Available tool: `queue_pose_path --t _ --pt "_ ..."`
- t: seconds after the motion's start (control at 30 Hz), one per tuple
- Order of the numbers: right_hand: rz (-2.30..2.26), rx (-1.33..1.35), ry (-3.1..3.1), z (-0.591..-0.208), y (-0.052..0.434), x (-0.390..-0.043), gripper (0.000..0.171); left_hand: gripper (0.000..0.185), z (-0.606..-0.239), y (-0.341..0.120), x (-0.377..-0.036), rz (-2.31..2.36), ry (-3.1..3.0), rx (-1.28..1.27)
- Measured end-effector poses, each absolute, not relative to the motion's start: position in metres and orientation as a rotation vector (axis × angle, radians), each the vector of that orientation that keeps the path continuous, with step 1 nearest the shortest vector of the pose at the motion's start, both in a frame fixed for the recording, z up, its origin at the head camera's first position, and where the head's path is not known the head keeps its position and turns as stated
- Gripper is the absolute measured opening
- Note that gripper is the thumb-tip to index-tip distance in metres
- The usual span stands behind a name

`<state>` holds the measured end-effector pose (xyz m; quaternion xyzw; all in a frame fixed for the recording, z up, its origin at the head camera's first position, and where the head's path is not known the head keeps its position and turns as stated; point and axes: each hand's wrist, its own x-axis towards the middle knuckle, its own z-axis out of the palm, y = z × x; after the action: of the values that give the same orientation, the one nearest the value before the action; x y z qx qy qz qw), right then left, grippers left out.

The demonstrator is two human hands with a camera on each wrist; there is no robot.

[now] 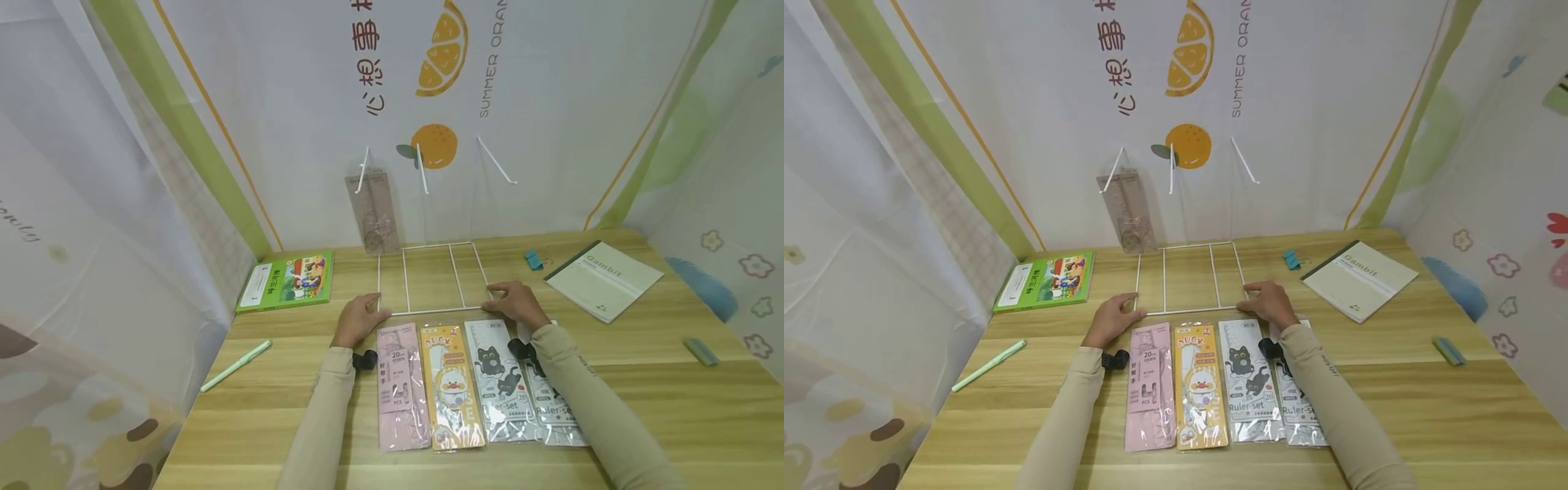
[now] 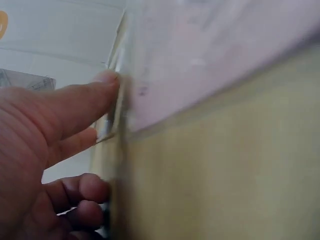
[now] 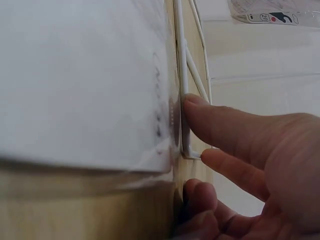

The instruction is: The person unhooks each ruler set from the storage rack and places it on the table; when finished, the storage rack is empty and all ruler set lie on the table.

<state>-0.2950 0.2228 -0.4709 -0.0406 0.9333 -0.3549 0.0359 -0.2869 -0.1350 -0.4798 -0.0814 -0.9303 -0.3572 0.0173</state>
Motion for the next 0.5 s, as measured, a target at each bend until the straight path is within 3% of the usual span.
queue_pose_path --t 0.27,0.5 --pt "-1.121 -0.082 2.84 -0.476 0.223 -0.298 0.058 0.049 -0.455 -0.15 -0.31 -1.438 -2.78 -0.187" --pt "-1.128 -0.051 2.832 -0.473 0.226 -0.298 0.06 0.046 -0.392 -0.161 -0.332 -1.876 -2.378 -0.142"
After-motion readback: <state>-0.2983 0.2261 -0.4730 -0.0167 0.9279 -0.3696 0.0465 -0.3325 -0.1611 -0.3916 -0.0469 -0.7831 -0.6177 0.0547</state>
